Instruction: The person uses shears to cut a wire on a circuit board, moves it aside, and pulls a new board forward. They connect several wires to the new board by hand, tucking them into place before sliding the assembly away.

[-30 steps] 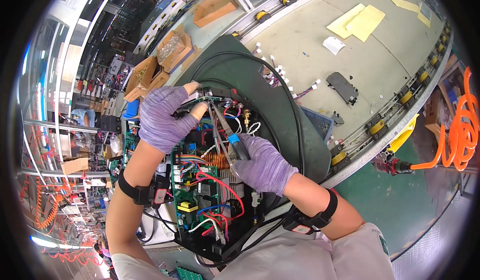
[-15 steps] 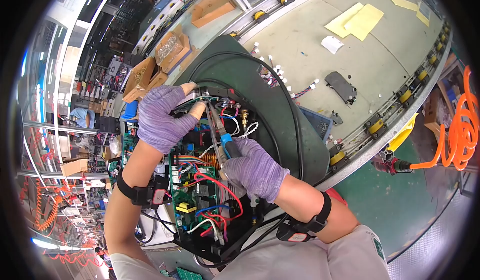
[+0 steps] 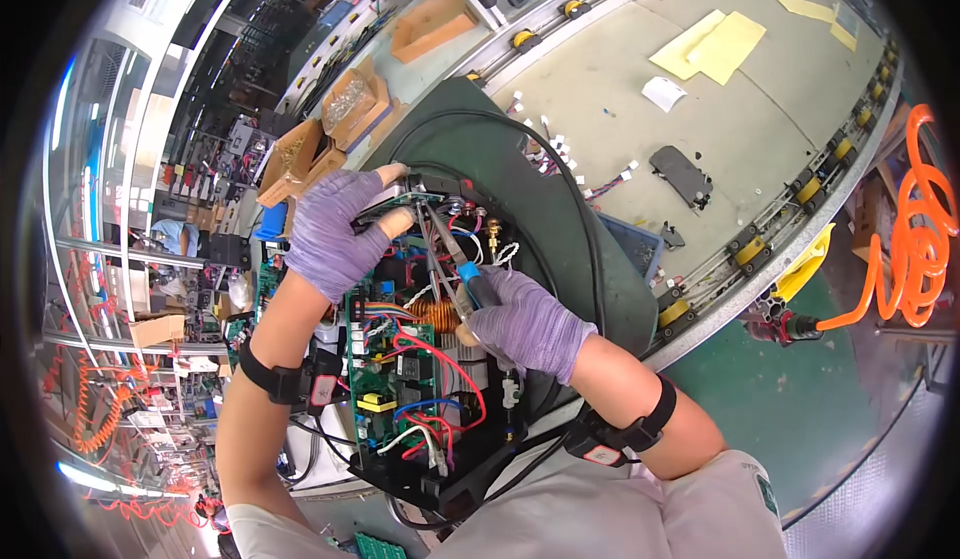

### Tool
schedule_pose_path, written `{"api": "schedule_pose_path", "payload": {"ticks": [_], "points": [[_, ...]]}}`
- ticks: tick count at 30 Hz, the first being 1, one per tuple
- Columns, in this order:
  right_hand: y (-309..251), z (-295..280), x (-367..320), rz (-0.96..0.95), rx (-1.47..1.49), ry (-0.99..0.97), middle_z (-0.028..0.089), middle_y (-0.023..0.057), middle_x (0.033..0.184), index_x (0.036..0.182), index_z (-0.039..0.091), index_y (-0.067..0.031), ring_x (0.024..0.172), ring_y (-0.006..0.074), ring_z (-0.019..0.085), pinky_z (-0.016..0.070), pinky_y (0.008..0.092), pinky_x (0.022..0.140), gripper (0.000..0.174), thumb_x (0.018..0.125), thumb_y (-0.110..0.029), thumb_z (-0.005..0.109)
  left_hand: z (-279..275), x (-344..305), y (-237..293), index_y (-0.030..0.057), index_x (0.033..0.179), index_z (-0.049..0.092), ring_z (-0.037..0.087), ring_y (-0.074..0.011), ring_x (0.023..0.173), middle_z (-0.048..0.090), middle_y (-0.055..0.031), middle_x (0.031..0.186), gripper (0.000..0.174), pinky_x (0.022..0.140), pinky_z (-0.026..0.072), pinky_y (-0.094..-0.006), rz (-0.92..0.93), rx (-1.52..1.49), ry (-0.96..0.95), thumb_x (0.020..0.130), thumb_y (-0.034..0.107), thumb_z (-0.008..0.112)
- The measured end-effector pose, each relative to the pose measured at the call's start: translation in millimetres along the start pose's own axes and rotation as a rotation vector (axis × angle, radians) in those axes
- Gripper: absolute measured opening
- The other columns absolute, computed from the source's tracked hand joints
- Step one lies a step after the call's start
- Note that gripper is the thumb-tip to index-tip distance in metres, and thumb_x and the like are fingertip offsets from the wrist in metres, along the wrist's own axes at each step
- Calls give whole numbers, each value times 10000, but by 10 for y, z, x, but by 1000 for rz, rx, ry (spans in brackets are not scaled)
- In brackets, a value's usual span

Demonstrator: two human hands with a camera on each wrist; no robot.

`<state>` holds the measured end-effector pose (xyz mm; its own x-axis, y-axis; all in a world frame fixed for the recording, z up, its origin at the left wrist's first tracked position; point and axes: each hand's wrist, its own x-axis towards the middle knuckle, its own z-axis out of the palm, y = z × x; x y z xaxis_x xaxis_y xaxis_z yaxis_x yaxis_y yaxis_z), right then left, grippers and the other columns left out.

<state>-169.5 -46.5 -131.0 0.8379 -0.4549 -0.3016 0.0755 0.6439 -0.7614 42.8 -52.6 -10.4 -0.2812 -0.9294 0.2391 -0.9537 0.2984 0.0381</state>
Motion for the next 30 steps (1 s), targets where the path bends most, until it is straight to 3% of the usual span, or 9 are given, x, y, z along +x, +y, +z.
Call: {"api": "schedule_pose_path", "payload": {"ticks": [7, 13, 19, 25, 30], "points": [[-91, 11, -68, -5, -149, 54, 621, 82, 906, 1395, 411, 29, 747, 124, 551, 495, 279, 659, 668, 808, -106, 700, 26, 14, 17, 104, 1081, 700, 646, -293, 853, 696, -108, 906, 359, 782, 514, -397, 14, 41, 36, 767, 264, 764], [218, 5, 137, -179, -86, 95, 616, 77, 887, 1398, 417, 15, 717, 115, 554, 488, 281, 604, 664, 805, -92, 695, 42, 13, -8, 92, 1070, 704, 648, -286, 830, 696, -108, 904, 347, 753, 516, -393, 46, 32, 48, 770, 255, 767], [-31, 64, 21, 20, -96, 83, 611, 72, 890, 1401, 414, 5, 704, 110, 557, 483, 270, 574, 657, 801, -30, 681, 38, 19, -21, 89, 1058, 708, 647, -284, 796, 693, -111, 881, 346, 735, 514, -390, 67, 30, 60, 760, 252, 774], [-1, 71, 43, -8, -36, 63, 621, 62, 853, 1351, 465, 0, 703, 120, 567, 493, 270, 607, 574, 814, -32, 665, 79, 19, -44, 88, 1030, 705, 636, -290, 756, 680, -112, 838, 328, 696, 507, -389, 88, 16, 100, 741, 227, 775], [-160, 143, -14, -7, -187, 92, 622, 67, 816, 1279, 511, 3, 680, 136, 581, 497, 268, 601, 488, 812, -37, 647, 88, 33, -47, 69, 1022, 705, 637, -300, 723, 658, -125, 776, 332, 677, 504, -378, 128, 36, 124, 740, 230, 775]]}}
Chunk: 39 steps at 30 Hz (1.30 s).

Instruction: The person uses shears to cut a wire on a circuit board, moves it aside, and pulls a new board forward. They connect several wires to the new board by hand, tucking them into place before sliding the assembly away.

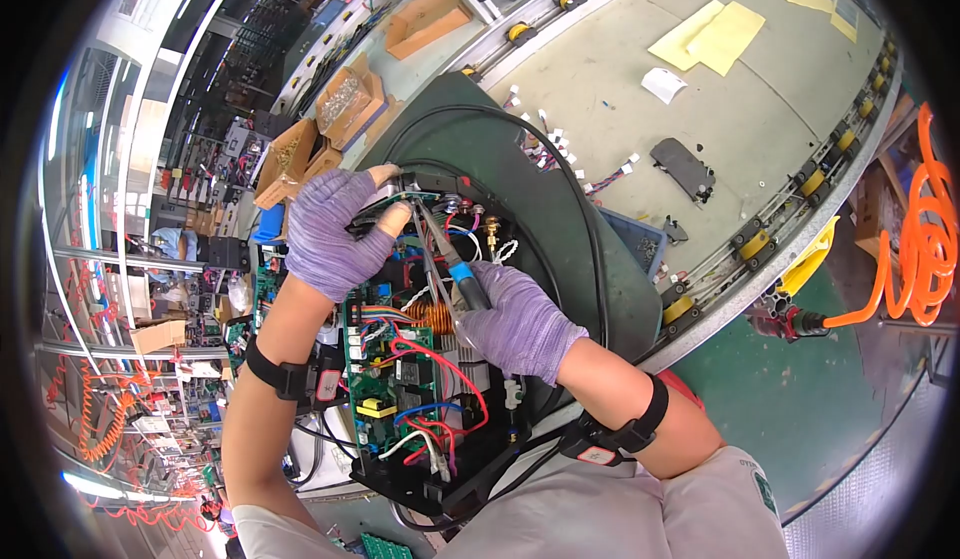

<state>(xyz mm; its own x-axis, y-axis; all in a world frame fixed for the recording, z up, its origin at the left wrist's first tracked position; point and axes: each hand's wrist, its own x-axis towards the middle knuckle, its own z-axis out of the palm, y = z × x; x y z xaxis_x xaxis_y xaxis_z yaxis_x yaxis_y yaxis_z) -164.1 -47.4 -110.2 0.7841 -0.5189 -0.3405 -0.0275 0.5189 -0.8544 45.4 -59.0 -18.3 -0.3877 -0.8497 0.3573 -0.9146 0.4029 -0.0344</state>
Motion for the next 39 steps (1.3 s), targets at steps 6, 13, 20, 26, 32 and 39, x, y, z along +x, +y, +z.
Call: {"api": "schedule_pose_path", "payload": {"ticks": [6, 13, 20, 26, 32, 39], "points": [[164, -74, 48, 50, 386, -97, 575, 64, 715, 1194, 537, -3, 538, 153, 550, 447, 309, 447, 464, 749, -20, 665, -23, 38, 24, 66, 1010, 708, 632, -297, 709, 652, -126, 762, 332, 668, 503, -378, 37, 14, 19, 726, 222, 781], [186, -122, 73, 69, 679, -284, 549, 58, 697, 1080, 568, -32, 453, 156, 487, 386, 303, 405, 470, 626, 13, 683, -16, 30, 15, 56, 1000, 715, 629, -292, 705, 652, -127, 755, 336, 663, 499, -370, -1, -30, 16, 708, 201, 797], [201, -164, 91, 118, 738, -338, 488, 17, 673, 1066, 566, -86, 456, 117, 407, 305, 278, 409, 449, 654, 43, 688, -75, 31, 34, 81, 1035, 702, 634, -304, 793, 681, -119, 843, 333, 740, 503, -400, -32, -35, -74, 746, 235, 761], [194, -109, 77, 93, 658, -297, 471, 14, 686, 1082, 542, -95, 481, 121, 403, 296, 288, 427, 467, 656, 28, 689, -40, -1, 6, 71, 1073, 710, 638, -297, 776, 667, -130, 829, 386, 723, 505, -377, -37, -51, -36, 732, 230, 796], [229, -34, 75, 49, 700, -289, 483, 16, 692, 1114, 529, -88, 491, 120, 419, 320, 282, 432, 474, 673, -25, 691, -26, 2, -2, 70, 1062, 712, 635, -295, 764, 668, -127, 828, 371, 711, 505, -375, -21, -30, -22, 730, 212, 793], [312, 190, 170, -81, 197, 24, 589, 53, 906, 1197, 533, -24, 758, 120, 549, 503, 290, 688, 410, 797, 50, 584, -17, -14, 3, 67, 1051, 707, 629, -292, 750, 660, -124, 801, 363, 703, 499, -371, -23, -6, -14, 720, 195, 787]]}}
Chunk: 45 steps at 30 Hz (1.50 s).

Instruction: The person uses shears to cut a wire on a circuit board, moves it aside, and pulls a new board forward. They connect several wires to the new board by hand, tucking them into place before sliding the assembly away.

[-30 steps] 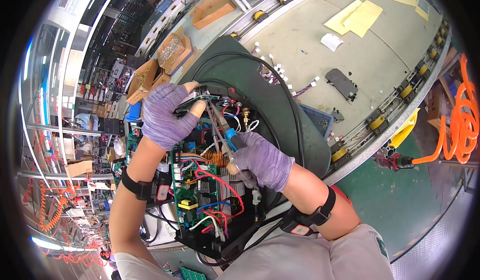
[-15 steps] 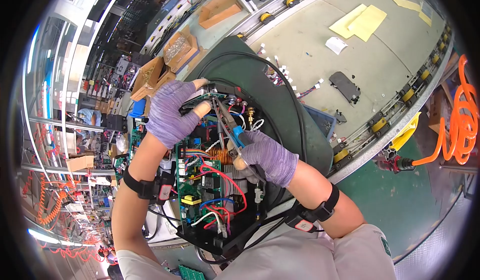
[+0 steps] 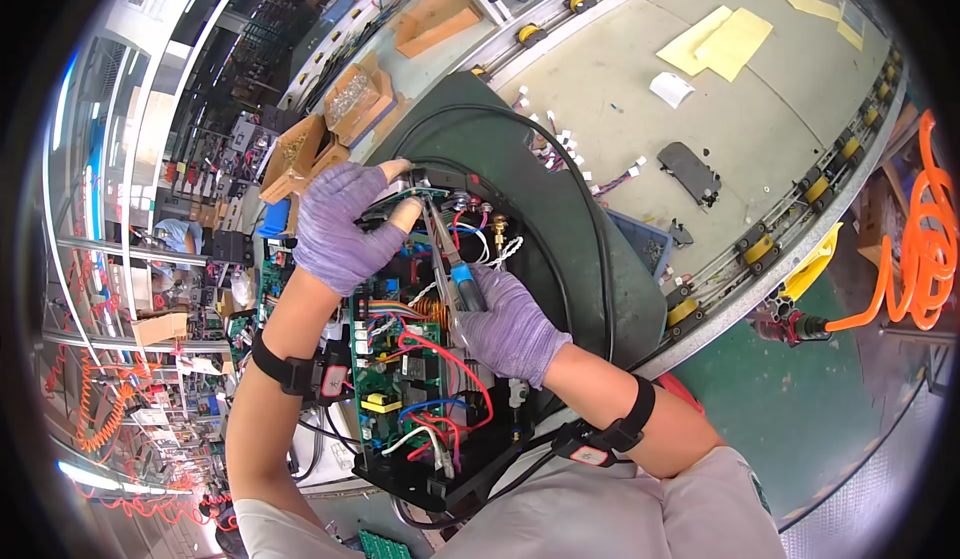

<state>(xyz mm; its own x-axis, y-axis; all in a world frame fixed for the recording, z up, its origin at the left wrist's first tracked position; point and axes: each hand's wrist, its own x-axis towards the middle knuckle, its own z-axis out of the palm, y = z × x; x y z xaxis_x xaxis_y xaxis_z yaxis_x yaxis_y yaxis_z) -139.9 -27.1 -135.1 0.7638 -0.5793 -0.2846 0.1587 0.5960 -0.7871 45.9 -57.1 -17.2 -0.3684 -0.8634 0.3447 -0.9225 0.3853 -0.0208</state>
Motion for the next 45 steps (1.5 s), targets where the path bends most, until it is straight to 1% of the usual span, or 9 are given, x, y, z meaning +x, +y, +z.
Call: {"api": "schedule_pose_path", "payload": {"ticks": [3, 7, 12, 19, 24, 33, 38, 41, 45], "points": [[-15, -15, -29, 9, 269, -90, 586, 67, 878, 1179, 542, -37, 755, 127, 558, 498, 290, 675, 438, 755, 50, 608, 6, 20, 15, 70, 1028, 706, 622, -289, 731, 658, -114, 787, 350, 688, 499, -375, 29, 8, 31, 711, 195, 783], [-148, -100, -84, 151, 518, -243, 461, 7, 646, 1077, 542, -83, 464, 109, 407, 319, 271, 404, 406, 710, 20, 680, 32, 28, 17, 74, 985, 705, 612, -289, 705, 651, -99, 763, 326, 670, 496, -387, 44, -14, 72, 696, 204, 781], [-47, -194, -6, 174, 721, -452, 448, 2, 635, 1065, 550, -83, 448, 110, 376, 307, 281, 403, 436, 666, -32, 718, 15, 30, 20, 74, 993, 706, 609, -289, 699, 645, -102, 754, 330, 667, 491, -392, 8, -25, 27, 699, 203, 781], [-54, -80, -51, 66, 384, -112, 490, 23, 654, 1080, 539, -76, 464, 135, 459, 385, 285, 426, 429, 690, -76, 717, -29, 27, -10, 84, 1076, 686, 621, -306, 811, 670, -113, 854, 378, 752, 495, -403, 16, -35, -54, 736, 229, 763], [-106, -167, -96, 52, 277, -120, 546, 45, 681, 1086, 535, -53, 482, 150, 524, 434, 286, 441, 430, 697, -63, 719, -100, -34, 48, 104, 1175, 646, 616, -316, 952, 675, -135, 1005, 454, 855, 498, -421, -81, -41, -138, 762, 267, 745], [-95, -138, -127, 45, 236, -83, 543, 27, 697, 1099, 535, -55, 481, 114, 515, 427, 253, 434, 424, 710, -65, 704, -39, 0, 35, 105, 1108, 687, 634, -300, 890, 692, -113, 924, 380, 816, 499, -404, -89, -5, -94, 784, 297, 733], [-85, -126, -68, 25, 192, -74, 535, 20, 691, 1095, 528, -61, 469, 109, 498, 419, 253, 430, 427, 707, -52, 707, -22, 4, 39, 84, 1079, 708, 643, -296, 799, 676, -128, 859, 367, 731, 513, -385, -31, 24, -30, 747, 217, 788], [-43, -170, -43, 89, 106, -89, 605, 54, 863, 1352, 465, -21, 693, 139, 570, 490, 286, 592, 622, 771, -32, 686, -11, -2, 37, 80, 1073, 710, 642, -293, 788, 672, -127, 842, 366, 725, 511, -383, -32, 4, -24, 743, 215, 790], [-26, -188, -22, 107, 107, -114, 617, 65, 881, 1370, 457, -17, 693, 135, 572, 491, 284, 590, 641, 770, -32, 685, -10, -2, 32, 71, 1063, 712, 639, -288, 770, 668, -126, 824, 364, 717, 510, -377, -21, -7, -15, 736, 207, 792]]}}
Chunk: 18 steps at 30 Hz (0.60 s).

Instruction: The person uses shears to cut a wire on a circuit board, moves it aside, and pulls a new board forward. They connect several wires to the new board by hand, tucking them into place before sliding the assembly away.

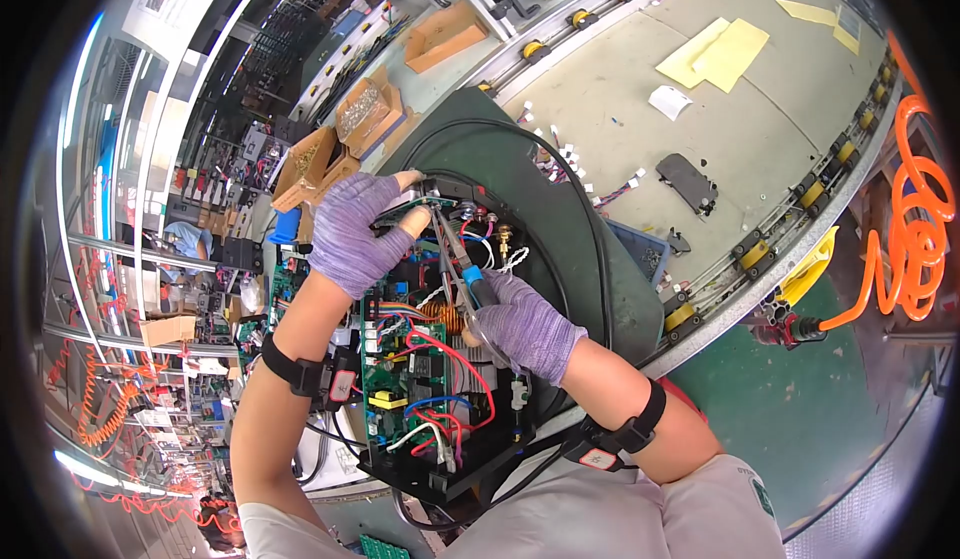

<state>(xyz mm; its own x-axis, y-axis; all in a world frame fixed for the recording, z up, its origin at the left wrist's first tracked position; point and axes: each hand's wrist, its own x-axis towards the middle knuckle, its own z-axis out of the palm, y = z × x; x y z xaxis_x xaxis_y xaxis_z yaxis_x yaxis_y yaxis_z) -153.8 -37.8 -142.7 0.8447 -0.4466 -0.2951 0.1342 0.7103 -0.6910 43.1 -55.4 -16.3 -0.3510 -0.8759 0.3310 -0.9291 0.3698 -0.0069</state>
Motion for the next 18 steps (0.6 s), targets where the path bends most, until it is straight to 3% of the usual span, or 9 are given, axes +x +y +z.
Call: {"api": "schedule_pose_path", "payload": {"ticks": [5, 8, 18], "points": [[44, 11, 11, -15, 94, 18, 622, 79, 864, 1381, 442, -13, 628, 125, 562, 474, 279, 521, 653, 772, -20, 677, 12, 2, -31, 70, 1059, 713, 637, -286, 754, 671, -122, 819, 365, 706, 507, -376, 31, -7, 20, 729, 202, 794], [-22, 67, -5, -77, -127, 80, 613, 73, 825, 1389, 424, -7, 572, 120, 541, 445, 274, 469, 662, 773, -12, 668, 12, 7, -35, 70, 1057, 711, 637, -287, 753, 672, -123, 819, 361, 707, 506, -376, 50, 9, 29, 728, 198, 791], [-52, 24, -34, -2, 110, -15, 574, 52, 743, 1279, 498, -3, 525, 121, 523, 412, 273, 437, 536, 763, 17, 642, 13, 19, -34, 53, 1051, 705, 612, -282, 722, 652, -117, 786, 363, 700, 489, -368, 88, 8, 38, 726, 194, 784]]}}
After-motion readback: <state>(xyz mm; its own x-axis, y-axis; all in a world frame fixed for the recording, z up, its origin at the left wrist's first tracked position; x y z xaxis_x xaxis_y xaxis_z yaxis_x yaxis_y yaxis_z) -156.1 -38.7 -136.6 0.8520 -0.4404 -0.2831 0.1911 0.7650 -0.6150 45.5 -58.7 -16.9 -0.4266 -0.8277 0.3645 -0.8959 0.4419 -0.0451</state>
